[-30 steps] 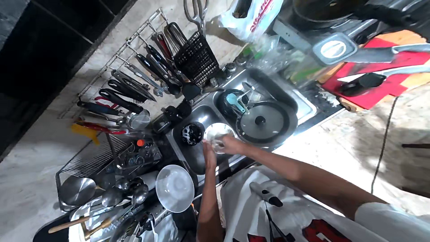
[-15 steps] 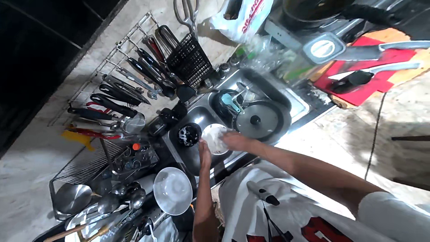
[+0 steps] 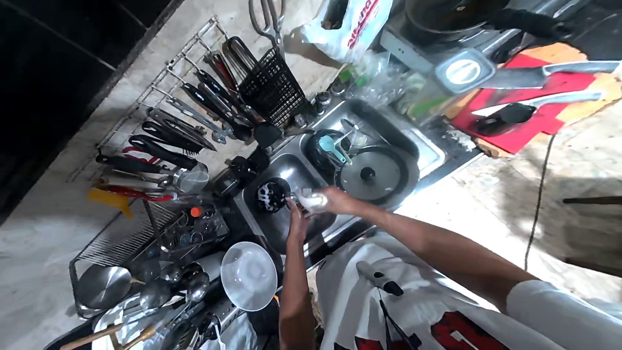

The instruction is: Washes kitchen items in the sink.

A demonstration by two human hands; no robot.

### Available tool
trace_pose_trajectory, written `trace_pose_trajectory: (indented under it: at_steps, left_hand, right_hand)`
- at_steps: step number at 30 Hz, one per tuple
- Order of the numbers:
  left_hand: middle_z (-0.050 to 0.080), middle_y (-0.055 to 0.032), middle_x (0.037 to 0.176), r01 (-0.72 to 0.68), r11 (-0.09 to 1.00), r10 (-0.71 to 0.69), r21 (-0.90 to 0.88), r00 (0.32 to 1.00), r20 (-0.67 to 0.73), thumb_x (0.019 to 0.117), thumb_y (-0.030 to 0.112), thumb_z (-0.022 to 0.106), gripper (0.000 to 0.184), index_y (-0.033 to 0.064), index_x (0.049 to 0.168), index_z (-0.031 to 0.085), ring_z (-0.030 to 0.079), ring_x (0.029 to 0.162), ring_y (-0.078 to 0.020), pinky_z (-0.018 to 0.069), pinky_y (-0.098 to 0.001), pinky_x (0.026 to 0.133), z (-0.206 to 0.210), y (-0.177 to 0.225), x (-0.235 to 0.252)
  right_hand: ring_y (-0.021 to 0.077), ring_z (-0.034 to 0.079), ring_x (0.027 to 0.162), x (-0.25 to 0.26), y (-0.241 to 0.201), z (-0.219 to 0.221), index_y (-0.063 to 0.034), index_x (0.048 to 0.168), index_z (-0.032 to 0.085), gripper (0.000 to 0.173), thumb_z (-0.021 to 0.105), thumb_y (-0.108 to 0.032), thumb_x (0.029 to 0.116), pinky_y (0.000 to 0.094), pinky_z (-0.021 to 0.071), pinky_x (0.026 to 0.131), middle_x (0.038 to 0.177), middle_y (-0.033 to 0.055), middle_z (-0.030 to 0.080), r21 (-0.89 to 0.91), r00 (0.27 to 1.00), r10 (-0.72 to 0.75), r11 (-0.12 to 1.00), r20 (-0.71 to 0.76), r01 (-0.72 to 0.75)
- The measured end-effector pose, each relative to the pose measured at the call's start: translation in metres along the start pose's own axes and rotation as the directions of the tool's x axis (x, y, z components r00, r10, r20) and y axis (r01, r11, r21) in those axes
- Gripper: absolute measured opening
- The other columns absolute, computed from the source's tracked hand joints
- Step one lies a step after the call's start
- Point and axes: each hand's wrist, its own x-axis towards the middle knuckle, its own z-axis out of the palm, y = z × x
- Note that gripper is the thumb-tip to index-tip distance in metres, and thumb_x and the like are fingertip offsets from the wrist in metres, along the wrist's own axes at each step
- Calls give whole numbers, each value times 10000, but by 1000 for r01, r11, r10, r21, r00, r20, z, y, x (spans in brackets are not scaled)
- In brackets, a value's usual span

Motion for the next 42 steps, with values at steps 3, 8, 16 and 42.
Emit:
trace_pose_trajectory:
  at_steps: [3, 8, 16, 42]
  left_hand:
    - [547, -146, 1455, 4, 958, 17, -288, 997, 71, 1063, 636, 216, 707, 150, 1559, 345, 585, 1263, -285, 523, -476, 1012, 2, -16, 3]
    - [618, -133, 1351, -121, 803, 201, -583, 977, 75, 1127, 339, 349, 431, 105, 1484, 407, 636, 1206, -243, 554, -422, 1000, 1, -24, -3]
    - [610, -146, 1260, -374, 921, 382, -111, 923, 51, 1087, 101, 371, 410, -13, 1480, 378, 636, 1078, -172, 555, -379, 940, 29, -10, -25]
    - [641, -153, 1265, -229, 862, 231, -452, 972, -53, 1125, 254, 373, 386, 61, 1453, 437, 667, 1103, -233, 582, -436, 918, 51, 11, -40]
  right_hand:
    - [251, 696, 1053, 7, 6, -5, -13, 1225, 692, 488, 847, -292, 856, 479, 551, 990, 1129, 171, 724, 376, 973, 187, 918, -136, -124]
    - [222, 686, 913, 23, 40, 4, -57, 1235, 663, 484, 799, -384, 904, 441, 583, 838, 1049, 134, 716, 636, 826, 414, 767, -381, -91]
    - [338, 626, 1236, 10, 23, 10, -89, 1284, 715, 350, 646, -273, 994, 576, 470, 1095, 1294, 186, 678, 40, 944, -39, 998, -329, 55]
    - [256, 667, 1113, 20, 50, -3, -94, 1284, 688, 391, 492, -365, 1083, 515, 531, 984, 1215, 147, 703, 442, 872, 296, 891, -391, -104]
